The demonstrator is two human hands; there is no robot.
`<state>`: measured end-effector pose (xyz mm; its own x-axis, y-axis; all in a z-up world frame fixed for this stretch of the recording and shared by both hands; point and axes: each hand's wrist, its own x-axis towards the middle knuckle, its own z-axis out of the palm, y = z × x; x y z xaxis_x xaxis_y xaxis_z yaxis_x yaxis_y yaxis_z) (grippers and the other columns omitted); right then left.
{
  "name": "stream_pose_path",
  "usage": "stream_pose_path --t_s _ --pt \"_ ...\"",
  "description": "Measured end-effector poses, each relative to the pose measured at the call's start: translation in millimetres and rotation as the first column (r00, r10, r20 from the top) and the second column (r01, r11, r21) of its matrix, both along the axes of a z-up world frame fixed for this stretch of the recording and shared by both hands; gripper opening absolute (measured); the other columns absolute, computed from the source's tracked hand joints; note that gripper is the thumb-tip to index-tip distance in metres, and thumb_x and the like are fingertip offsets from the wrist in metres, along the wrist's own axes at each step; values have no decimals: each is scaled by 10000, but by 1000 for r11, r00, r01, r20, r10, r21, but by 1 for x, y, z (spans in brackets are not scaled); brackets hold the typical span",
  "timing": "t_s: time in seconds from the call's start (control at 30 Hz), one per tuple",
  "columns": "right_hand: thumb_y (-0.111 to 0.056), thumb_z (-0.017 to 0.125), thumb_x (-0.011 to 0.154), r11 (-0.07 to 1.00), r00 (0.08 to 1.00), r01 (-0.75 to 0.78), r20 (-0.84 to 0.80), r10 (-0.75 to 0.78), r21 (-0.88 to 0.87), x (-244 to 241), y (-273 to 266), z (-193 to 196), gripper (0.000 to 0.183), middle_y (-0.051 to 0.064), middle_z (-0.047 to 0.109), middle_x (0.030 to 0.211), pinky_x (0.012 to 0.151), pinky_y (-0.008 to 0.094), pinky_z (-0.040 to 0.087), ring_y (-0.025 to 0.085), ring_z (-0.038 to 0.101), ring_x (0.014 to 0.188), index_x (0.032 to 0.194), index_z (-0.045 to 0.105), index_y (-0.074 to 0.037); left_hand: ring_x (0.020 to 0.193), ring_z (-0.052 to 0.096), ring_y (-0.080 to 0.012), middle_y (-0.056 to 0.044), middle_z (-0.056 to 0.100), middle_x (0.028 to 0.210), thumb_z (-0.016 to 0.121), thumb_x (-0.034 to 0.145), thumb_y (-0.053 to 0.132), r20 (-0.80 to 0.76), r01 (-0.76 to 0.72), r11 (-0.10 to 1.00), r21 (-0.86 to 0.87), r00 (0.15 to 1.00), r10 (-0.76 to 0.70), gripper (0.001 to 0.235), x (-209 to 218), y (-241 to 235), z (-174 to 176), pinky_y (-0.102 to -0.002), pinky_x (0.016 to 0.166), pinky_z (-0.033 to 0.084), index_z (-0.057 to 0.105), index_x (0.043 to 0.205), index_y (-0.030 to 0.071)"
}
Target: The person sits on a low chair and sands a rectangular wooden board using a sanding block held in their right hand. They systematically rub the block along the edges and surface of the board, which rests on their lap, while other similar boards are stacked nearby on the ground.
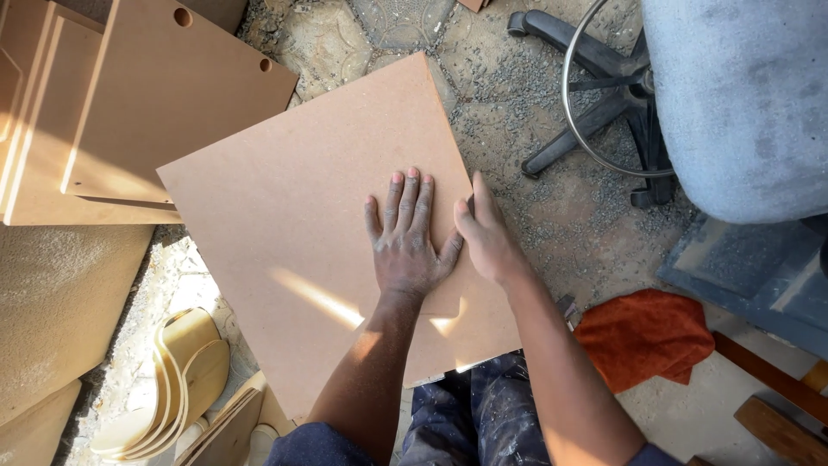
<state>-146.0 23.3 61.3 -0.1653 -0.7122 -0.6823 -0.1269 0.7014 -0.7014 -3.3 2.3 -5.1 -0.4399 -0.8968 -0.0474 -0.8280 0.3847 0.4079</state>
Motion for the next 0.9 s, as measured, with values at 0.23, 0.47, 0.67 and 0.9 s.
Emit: stream_pose_path --t_s 0.23,0.47,0.67,0.9 --pt "-573 352 979 991 997 34 70 -44 127 11 46 35 821 204 80 1694 1245 558 118 366 99 1557 1652 34 -225 1563 221 -211 -15 327 1666 545 919 633 -20 2 999 38 1000 -1 794 2 -1 8 -561 1256 53 373 1588 240" --pt "-503 351 1014 998 998 59 -7 -59 19 4 20 -9 787 287 170 1642 1258 531 129 415 166 1538 1626 117 -66 1563 214 -218 -25 317 1672 508 936 655 -10 5 1000 21 1000 -4 790 2 1 5 -563 1251 40 375 1587 229" --pt "-523 340 1048 971 975 153 187 -118 -182 -12 -16 -22 733 253 196 1659 1263 510 115 384 171 1545 1632 163 -117 1559 212 -211 -23 325 1666 514 937 650 22 11 1000 11 1000 -12 781 1 -2 6 -561 1251 39 377 1584 233" --pt "-499 311 1050 949 819 295 542 -190 -113 -21 44 1 683 197 370 1616 1239 503 184 310 322 1495 1606 286 -104 1566 179 -214 -24 291 1679 468 987 614 61 9 999 35 998 -11 729 -3 4 10 -567 1254 24 357 1596 228"
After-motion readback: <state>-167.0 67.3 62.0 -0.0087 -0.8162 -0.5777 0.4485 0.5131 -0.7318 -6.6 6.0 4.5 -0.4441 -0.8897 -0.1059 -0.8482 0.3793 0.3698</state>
